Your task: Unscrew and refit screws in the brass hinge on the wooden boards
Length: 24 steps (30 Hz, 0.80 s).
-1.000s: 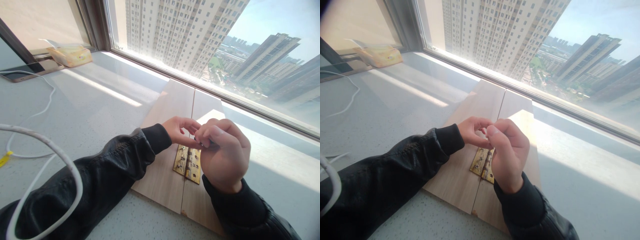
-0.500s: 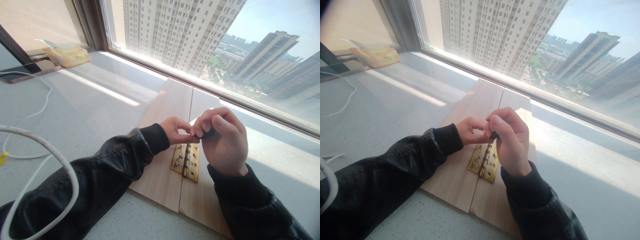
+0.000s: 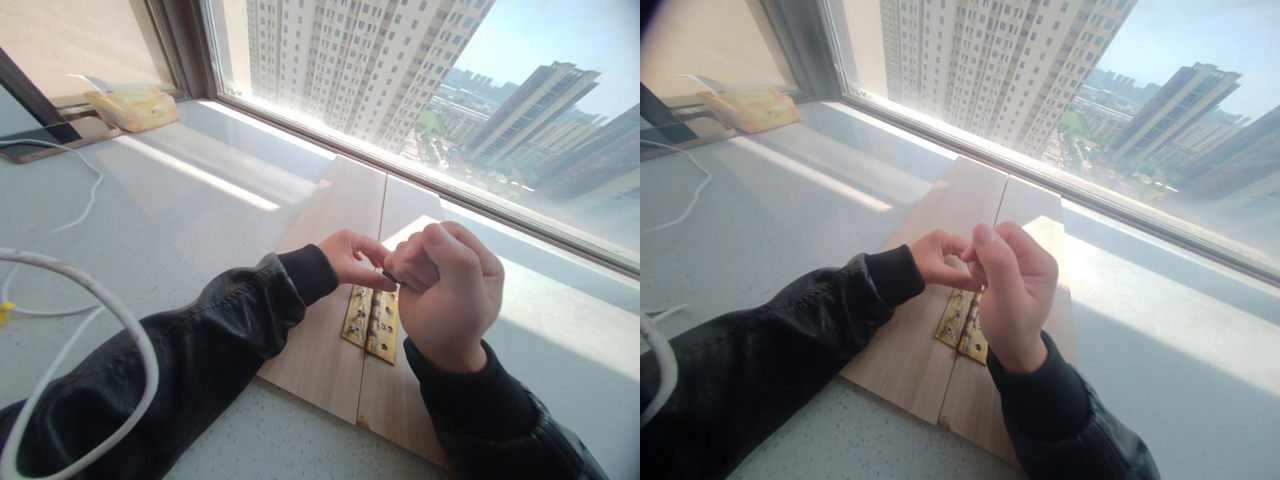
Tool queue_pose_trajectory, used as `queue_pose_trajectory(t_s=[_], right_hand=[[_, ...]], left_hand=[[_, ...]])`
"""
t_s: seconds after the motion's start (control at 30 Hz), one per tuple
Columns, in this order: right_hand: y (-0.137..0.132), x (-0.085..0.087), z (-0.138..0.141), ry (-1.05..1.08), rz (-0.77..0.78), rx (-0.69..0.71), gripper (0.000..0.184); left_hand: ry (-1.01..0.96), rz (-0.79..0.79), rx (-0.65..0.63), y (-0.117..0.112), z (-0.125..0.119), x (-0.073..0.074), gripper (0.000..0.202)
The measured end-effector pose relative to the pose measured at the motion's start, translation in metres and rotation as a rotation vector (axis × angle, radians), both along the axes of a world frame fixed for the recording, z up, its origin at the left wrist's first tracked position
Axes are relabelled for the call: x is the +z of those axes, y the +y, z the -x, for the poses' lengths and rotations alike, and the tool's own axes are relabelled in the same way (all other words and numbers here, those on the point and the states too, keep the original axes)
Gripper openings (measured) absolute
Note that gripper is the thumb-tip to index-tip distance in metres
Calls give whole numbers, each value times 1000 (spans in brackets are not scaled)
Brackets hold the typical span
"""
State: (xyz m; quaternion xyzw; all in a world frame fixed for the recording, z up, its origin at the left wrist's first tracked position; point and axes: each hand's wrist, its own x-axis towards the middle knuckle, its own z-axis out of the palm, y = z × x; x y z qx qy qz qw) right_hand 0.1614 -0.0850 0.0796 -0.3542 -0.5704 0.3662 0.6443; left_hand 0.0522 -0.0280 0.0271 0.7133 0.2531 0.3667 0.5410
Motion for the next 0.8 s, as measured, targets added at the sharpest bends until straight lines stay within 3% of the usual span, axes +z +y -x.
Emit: queue_pose_trajectory(t_s=[0.1,0.27,0.33,0.4,0.53,0.6,0.8], right_hand=[[3,4,-6,19,19,59,29],[19,15,-20,-59,214,441,32],[26,16,-21,-15,244,502,30],[28,12,-17,48,208,414,25],[16,3,-3,-11,88,-27,21],[7,5,1,-82,83,-137,17],[-5,13,3,-223,116,-60,19]], left_hand=[[-5,-6,-49,-1,0,1,25],[-14,10,-97,-2,-1,0,23],[-7,15,-70,-2,-2,-1,28],[-1,4,-32,-1,-2,-3,32],[-51,-56,-11,0,-3,-6,34],[-68,-81,-10,0,-3,-5,32],[-31,-28,-1,-6,0,2,32]])
